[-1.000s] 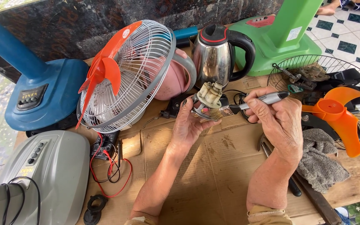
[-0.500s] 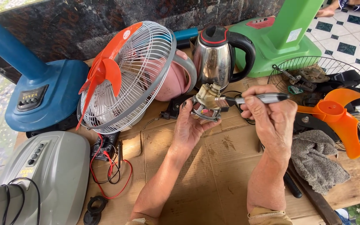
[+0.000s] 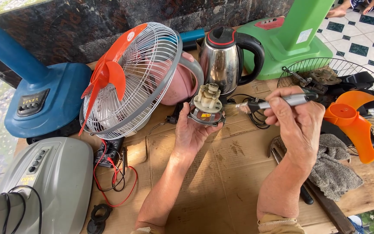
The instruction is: Cleaning a small electric motor component using a brush and a rag to remove dirt and grease.
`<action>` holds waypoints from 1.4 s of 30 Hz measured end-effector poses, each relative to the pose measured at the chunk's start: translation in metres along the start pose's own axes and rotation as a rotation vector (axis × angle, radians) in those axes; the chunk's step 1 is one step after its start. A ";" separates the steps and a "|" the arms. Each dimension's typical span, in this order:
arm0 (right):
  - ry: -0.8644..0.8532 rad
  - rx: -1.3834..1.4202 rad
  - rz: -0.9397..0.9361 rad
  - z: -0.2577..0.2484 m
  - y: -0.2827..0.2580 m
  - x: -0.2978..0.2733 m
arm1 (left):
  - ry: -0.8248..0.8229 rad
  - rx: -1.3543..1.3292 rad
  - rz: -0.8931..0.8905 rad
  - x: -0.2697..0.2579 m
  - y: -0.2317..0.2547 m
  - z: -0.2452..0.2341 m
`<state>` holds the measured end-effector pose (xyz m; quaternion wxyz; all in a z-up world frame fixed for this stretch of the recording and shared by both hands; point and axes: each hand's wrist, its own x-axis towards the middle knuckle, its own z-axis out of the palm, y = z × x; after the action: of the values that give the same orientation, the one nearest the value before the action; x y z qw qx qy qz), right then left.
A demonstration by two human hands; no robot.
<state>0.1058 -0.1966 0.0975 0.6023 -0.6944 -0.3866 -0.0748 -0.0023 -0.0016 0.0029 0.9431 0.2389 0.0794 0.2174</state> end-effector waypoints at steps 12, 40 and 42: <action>-0.056 0.135 0.011 0.007 0.004 0.000 | -0.003 0.030 0.017 -0.001 -0.004 0.003; -0.295 0.108 0.044 0.034 0.003 0.000 | 0.141 -0.231 -0.250 -0.040 -0.051 -0.084; -0.335 0.093 0.040 0.034 0.008 -0.002 | 0.193 -0.212 -0.323 -0.041 -0.060 -0.093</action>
<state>0.0965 -0.1669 0.0812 0.5623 -0.6762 -0.4706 0.0717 -0.0396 -0.0287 -0.1053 0.9735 0.1006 0.1832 0.0925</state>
